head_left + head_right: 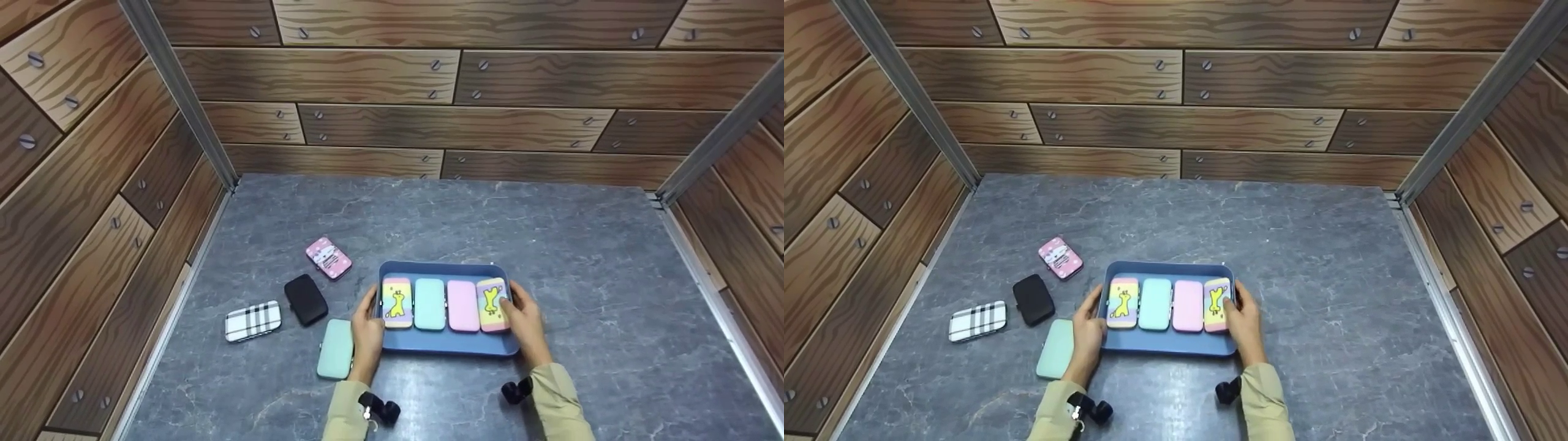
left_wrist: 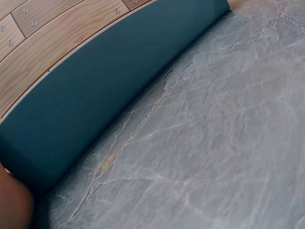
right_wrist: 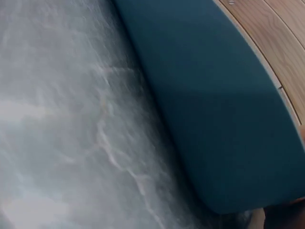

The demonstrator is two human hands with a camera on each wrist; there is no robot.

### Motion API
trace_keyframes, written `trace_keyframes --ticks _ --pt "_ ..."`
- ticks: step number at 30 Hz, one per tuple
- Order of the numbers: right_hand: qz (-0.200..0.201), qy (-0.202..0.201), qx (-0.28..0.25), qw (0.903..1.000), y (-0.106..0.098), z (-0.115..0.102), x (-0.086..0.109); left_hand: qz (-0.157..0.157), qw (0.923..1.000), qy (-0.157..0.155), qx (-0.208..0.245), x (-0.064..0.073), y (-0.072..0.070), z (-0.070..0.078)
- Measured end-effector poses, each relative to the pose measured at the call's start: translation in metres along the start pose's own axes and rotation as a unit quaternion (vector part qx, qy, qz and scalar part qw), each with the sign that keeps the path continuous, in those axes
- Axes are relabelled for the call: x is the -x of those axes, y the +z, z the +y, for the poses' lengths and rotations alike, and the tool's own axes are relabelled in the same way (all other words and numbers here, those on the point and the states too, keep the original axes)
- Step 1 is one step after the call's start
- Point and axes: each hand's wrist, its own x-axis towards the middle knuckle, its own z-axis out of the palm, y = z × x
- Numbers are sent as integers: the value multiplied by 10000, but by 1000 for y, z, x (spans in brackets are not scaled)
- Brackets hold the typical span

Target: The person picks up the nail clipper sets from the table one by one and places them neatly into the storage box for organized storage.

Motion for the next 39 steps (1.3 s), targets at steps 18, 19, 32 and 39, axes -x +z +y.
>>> trace_keyframes --ticks 18,19,32,39 --pt "-620 -221 -1512 9863 -1 11 -9 -139 9994 -109 310 -5 -1 -9" --pt "-565 -229 -1538 9862 0 12 -8 -143 9992 -145 352 -6 -1 -13" --pt "-252 -268 -1614 9862 2 17 -6 -128 9987 -387 301 -6 -2 -24" --pt "-381 -290 -1674 9847 1 17 -8 -102 9985 -348 409 3 -3 4"
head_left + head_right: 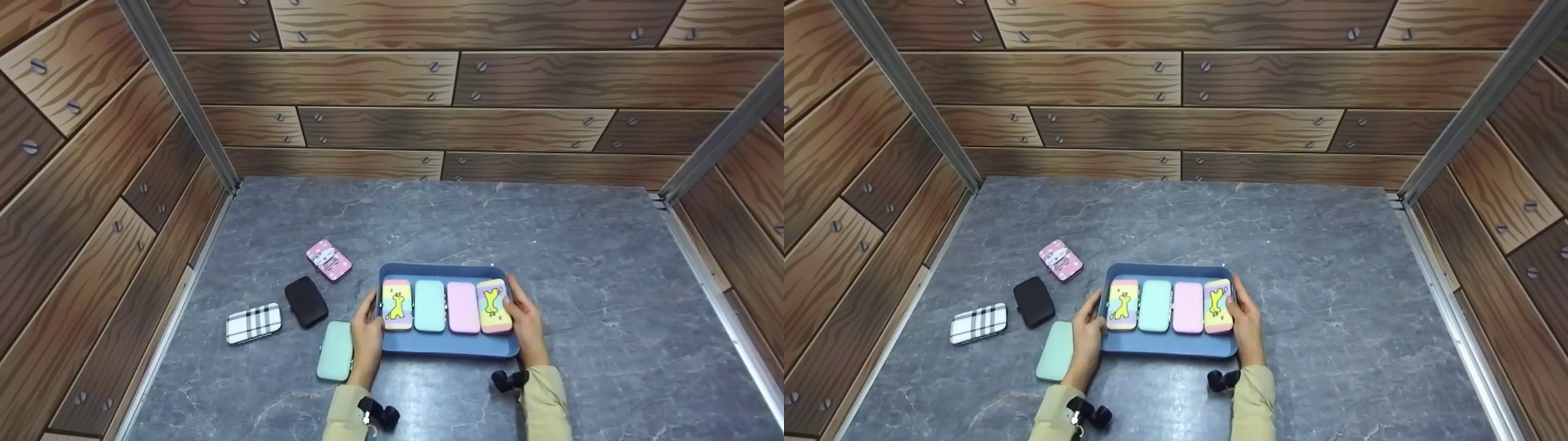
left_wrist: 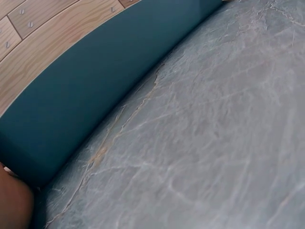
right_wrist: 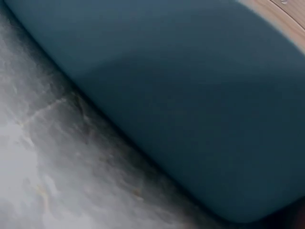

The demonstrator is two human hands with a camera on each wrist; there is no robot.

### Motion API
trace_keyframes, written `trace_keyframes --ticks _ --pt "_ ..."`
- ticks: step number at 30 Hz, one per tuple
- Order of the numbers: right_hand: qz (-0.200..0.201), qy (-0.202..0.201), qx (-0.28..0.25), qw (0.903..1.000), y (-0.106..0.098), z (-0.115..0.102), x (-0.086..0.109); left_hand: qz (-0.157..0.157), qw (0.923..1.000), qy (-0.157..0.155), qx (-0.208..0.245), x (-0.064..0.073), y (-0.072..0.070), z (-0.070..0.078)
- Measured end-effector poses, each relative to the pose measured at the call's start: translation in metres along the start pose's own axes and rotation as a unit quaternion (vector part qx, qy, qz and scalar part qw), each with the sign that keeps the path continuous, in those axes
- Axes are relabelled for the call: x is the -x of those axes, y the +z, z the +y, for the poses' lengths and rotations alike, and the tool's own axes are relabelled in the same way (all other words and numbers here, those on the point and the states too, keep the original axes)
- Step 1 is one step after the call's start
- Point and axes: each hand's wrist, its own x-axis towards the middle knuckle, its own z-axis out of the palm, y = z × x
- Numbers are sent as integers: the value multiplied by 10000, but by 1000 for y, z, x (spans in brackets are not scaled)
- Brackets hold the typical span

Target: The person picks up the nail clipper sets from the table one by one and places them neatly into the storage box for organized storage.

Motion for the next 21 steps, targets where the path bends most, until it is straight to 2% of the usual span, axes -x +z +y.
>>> trace_keyframes --ticks 3,7,10,12,15,17,21 --pt "5 -33 19 10000 0 0 -1 60 9999 -4 96 2 1 2" --pt "27 -135 14 9999 -1 1 -2 193 9996 -18 207 -4 2 -15" --pt "25 -162 -13 9999 -1 2 -1 280 9995 -34 130 -8 1 -28" --pt "20 -117 -46 9999 -1 2 -1 339 9993 -99 132 -8 1 -30" --pt "-6 -34 -127 9999 -1 2 0 396 9987 -263 200 -7 0 -27" --pt "-10 48 -171 9998 0 -4 3 373 9986 -323 199 -1 -1 -14" --pt "17 35 -175 9998 0 -6 3 275 9988 -402 48 2 -3 -3"
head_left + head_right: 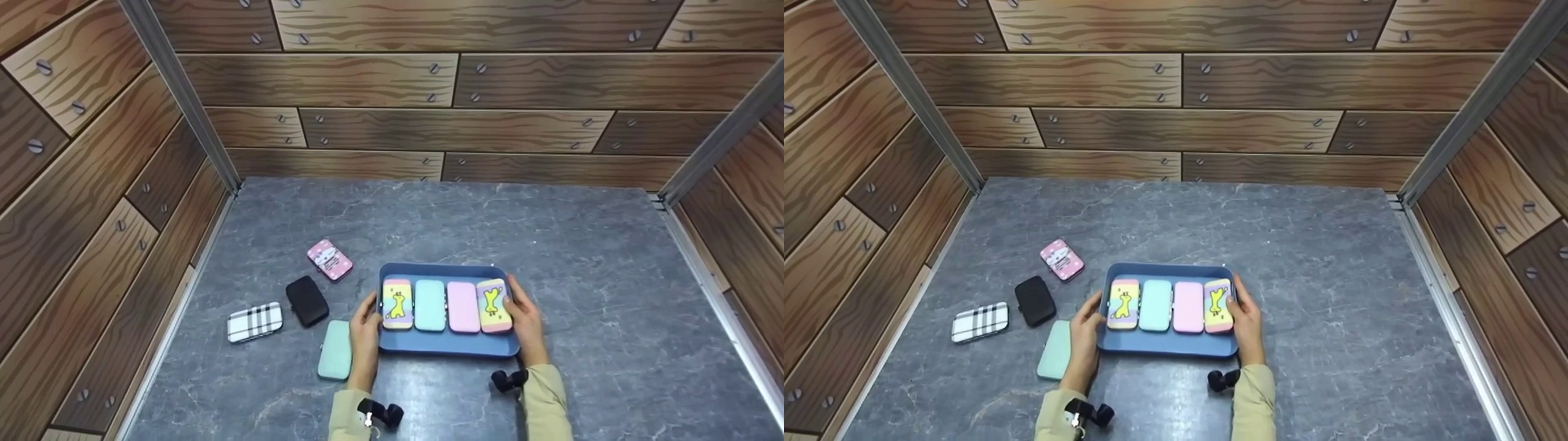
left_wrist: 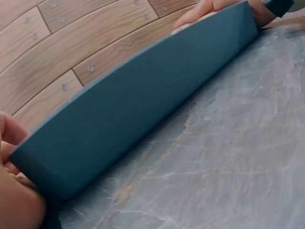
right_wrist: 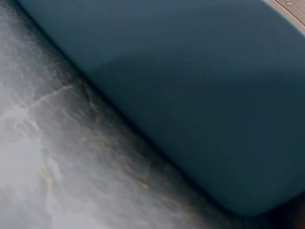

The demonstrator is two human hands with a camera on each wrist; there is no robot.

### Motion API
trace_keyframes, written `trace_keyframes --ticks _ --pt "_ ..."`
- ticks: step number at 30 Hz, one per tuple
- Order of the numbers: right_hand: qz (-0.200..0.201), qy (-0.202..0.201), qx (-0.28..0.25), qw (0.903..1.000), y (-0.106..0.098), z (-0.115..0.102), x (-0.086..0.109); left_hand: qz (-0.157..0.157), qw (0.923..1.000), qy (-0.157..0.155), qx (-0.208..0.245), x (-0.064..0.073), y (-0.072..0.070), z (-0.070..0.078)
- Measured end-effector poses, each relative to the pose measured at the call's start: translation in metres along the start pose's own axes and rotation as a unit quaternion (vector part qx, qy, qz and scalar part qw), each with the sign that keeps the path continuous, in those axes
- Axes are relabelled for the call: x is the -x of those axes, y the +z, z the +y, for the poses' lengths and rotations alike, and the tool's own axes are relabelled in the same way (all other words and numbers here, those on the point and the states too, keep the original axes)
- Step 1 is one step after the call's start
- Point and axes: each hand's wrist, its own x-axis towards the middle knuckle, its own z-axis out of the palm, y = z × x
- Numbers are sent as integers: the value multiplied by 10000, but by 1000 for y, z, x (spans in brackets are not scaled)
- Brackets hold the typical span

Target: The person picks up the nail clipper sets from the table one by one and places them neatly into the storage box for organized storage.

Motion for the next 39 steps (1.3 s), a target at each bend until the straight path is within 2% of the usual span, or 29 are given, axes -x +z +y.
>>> trace_keyframes --ticks 4,7,11,15,19,21,24,27,30,32,33,36,39 --pt "-1 -56 32 10000 -2 6 -2 -24 9996 -30 -265 -1 -6 -5" --pt "-5 -40 54 10000 -2 7 -1 -59 9987 14 -512 4 -10 1" --pt "20 -95 115 9999 -2 7 -2 -203 9949 255 -950 7 -16 10" --pt "53 -174 162 9997 -2 8 -2 -524 9867 509 -1453 10 -24 19" --pt "76 -247 103 9996 -1 10 -2 -716 9736 760 -2030 14 -34 27" --pt "59 -242 39 9997 0 11 -1 -540 9651 892 -2403 16 -40 31" --pt "16 -218 -45 9998 0 11 -1 19 9460 1042 -3068 20 -49 38" --pt "16 -218 15 9998 0 11 -1 644 9184 931 -3790 24 -60 45" --pt "16 -228 16 9997 0 11 -2 984 8901 603 -4410 27 -71 51" --pt "13 -212 4 9998 0 10 -2 1069 8766 355 -4679 29 -79 53" --pt "11 -187 4 9998 1 10 -2 1073 8724 202 -4765 30 -83 54" --pt "-12 -137 48 9999 0 10 -2 1001 8637 -198 -4936 33 -92 55" --pt "19 -137 121 9998 -1 10 -3 828 8545 -472 -5106 34 -98 55"
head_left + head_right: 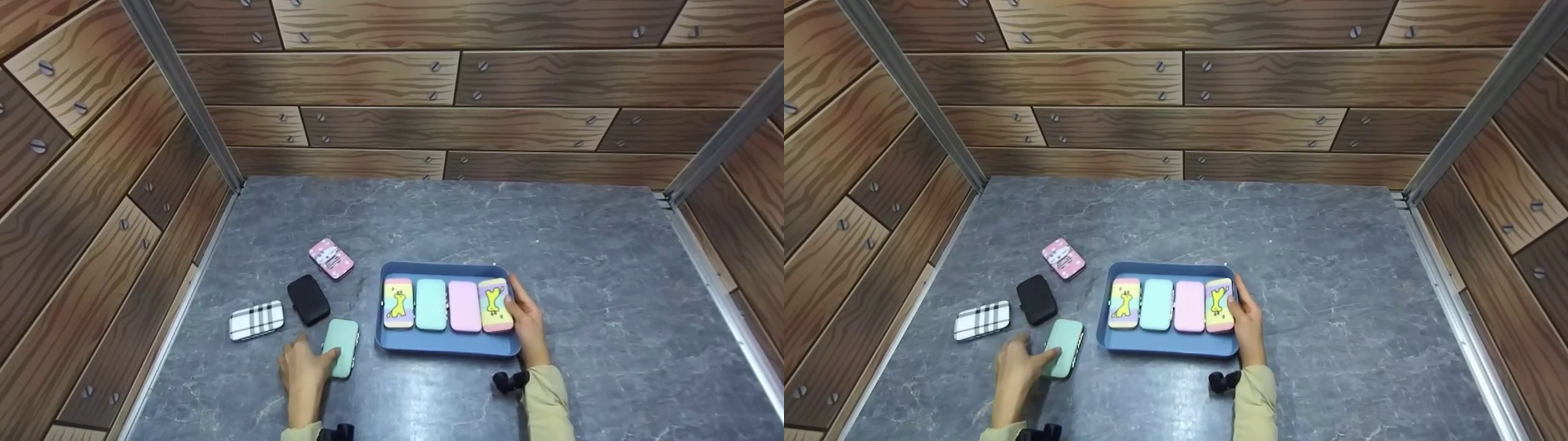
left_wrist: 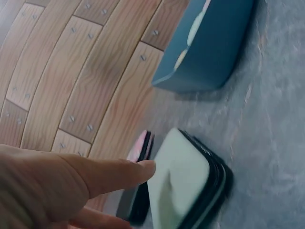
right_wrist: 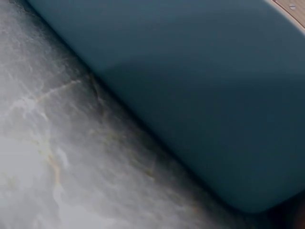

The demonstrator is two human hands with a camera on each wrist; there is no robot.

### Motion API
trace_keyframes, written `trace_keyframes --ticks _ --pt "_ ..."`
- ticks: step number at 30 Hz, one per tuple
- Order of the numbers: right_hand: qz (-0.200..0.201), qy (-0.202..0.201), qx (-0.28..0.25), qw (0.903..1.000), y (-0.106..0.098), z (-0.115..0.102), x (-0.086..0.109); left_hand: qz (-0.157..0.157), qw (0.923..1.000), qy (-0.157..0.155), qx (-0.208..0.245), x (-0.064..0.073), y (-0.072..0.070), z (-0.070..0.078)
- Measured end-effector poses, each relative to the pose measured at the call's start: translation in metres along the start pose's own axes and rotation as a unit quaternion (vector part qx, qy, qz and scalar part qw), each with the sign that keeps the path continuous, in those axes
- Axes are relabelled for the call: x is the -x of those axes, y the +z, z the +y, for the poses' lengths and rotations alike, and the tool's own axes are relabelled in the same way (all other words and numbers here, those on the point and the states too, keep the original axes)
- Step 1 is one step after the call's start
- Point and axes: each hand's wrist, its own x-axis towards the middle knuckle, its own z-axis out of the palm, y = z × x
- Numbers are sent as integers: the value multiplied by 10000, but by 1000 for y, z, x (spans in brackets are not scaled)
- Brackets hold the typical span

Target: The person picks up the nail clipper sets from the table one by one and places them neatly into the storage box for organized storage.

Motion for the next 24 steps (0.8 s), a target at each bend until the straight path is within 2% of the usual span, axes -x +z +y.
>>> trace_keyframes --ticks 4,9,14,19,21,24 --pt "-24 -25 210 9998 -2 0 -1 -157 9999 26 -38 -2 1 -3" --pt "-169 -12 523 9985 -2 -3 0 -290 9991 -37 322 -4 4 -3" --pt "-312 11 458 9985 4 -19 9 -384 9968 30 706 -4 6 -2" --pt "-298 -43 594 9978 7 -30 14 -498 9960 26 744 -5 7 -1" --pt "-285 -39 639 9975 6 -31 14 -572 9957 -12 731 -6 7 1" --pt "-233 -44 644 9976 2 -19 7 -665 9952 23 723 -8 8 1"
